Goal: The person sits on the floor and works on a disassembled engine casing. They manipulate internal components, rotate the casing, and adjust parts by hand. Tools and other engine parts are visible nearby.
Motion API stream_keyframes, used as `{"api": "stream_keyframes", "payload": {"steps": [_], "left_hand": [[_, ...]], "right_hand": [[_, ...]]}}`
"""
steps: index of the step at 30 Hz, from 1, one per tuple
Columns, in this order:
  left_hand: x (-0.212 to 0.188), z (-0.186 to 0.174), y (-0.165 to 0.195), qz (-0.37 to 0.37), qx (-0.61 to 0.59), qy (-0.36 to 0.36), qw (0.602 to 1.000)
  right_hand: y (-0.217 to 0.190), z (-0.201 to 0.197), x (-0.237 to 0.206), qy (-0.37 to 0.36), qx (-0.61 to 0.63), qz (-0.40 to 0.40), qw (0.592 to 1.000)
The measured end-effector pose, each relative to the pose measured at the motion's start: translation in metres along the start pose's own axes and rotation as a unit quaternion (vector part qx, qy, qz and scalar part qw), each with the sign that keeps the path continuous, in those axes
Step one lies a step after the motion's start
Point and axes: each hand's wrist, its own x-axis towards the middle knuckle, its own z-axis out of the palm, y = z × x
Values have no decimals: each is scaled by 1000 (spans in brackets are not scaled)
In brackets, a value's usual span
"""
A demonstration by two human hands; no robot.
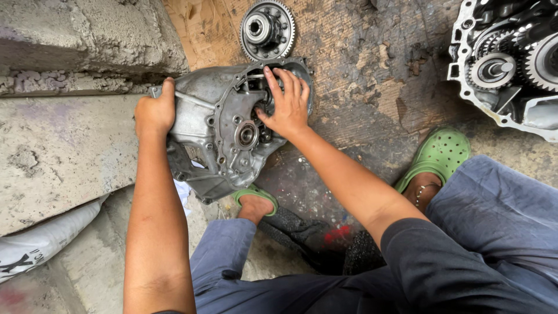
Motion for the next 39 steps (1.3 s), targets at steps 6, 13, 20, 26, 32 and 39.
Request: {"api": "stream_keyframes", "payload": {"steps": [6, 13, 20, 26, 32, 39], "left_hand": [[1, 0, 0, 3, 2, -1, 1000], [-1, 0, 1, 4, 4, -1, 1000], [-6, -2, 5, -1, 7, 2, 1000], [-8, -3, 5, -14, 7, -9, 1000], [6, 3, -12, -6, -5, -4, 1000], [19, 16, -40, -3, -32, -4, 999]], "right_hand": [[-3, 3, 8, -18, -48, -13, 999], [0, 8, 13, -62, -33, 50, 996], [-5, 19, -16, -34, 55, 236, 970], [-18, 32, -50, -37, 142, 354, 924], [-20, 28, -51, 21, 143, 321, 936], [-52, 8, -68, 61, 153, 164, 973]]}}
